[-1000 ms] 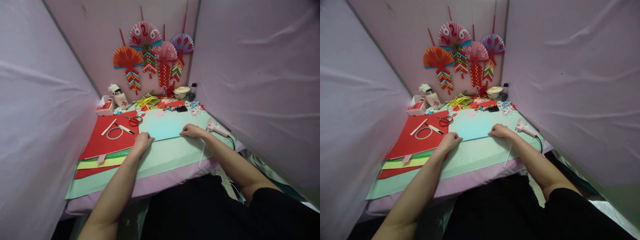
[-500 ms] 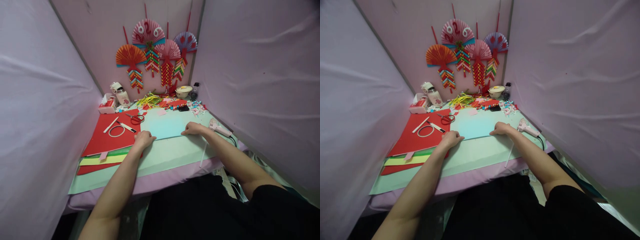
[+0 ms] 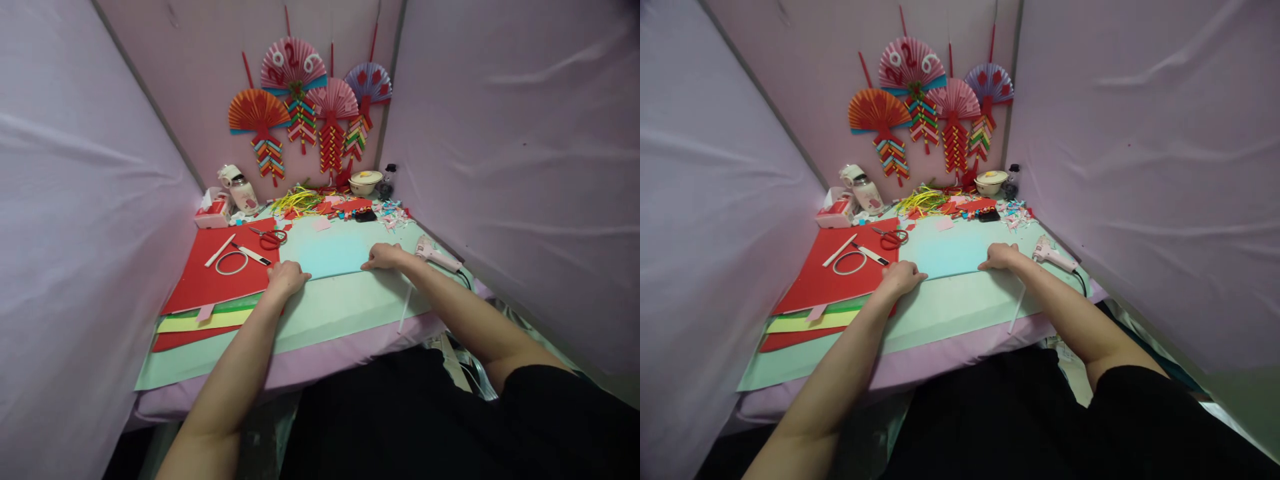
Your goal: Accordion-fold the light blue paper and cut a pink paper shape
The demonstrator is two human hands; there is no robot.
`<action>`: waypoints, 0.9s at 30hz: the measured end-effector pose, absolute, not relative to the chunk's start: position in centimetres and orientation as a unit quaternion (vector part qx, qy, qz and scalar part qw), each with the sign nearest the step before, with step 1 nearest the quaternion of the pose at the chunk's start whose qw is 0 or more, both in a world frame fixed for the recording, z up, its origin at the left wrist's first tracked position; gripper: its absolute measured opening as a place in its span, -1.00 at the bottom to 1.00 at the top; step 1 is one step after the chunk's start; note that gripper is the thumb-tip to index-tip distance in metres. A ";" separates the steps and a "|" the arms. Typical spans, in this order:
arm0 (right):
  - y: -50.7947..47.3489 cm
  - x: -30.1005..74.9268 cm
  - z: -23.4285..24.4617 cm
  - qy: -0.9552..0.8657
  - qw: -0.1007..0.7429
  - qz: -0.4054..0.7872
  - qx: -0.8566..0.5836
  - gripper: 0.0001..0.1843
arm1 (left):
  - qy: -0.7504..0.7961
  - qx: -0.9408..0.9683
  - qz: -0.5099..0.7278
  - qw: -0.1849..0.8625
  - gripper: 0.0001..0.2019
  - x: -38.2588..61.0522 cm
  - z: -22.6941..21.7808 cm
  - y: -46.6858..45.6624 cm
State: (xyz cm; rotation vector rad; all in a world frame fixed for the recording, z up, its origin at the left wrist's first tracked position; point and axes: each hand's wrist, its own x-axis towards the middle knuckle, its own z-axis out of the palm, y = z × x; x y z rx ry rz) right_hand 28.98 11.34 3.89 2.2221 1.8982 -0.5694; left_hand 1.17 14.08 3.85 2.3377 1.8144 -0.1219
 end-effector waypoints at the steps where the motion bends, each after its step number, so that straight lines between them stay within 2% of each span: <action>1: 11.2 28.9 3.9 0.634 0.085 -0.183 0.747 -0.56 | 0.607 0.790 -0.038 0.076 -0.67 1.2 3.8 13.9; 3: 10.7 28.6 3.8 0.641 0.075 -0.149 0.750 -0.56 | 0.598 0.801 -0.015 0.038 -0.69 1.3 3.7 13.4; 6: 9.3 27.9 3.2 0.686 0.000 -0.051 0.725 -0.65 | 0.535 0.843 0.051 -0.009 -0.75 1.7 3.2 12.2; 8: 8.2 27.3 2.6 0.736 -0.051 -0.008 0.675 -0.74 | 0.455 0.888 0.070 -0.005 -0.68 2.3 2.9 11.3; 10: 7.1 26.6 2.1 0.784 -0.065 0.006 0.618 -0.71 | 0.395 0.917 0.054 0.005 -0.61 2.8 2.6 10.6; 16: 5.5 25.6 2.0 0.832 -0.008 0.054 0.552 -0.55 | 0.369 0.929 0.019 -0.025 -0.61 3.4 2.3 10.2; 27: 4.7 24.7 2.1 0.833 0.034 0.087 0.546 -0.52 | 0.363 0.930 -0.016 -0.044 -0.63 4.1 2.8 9.5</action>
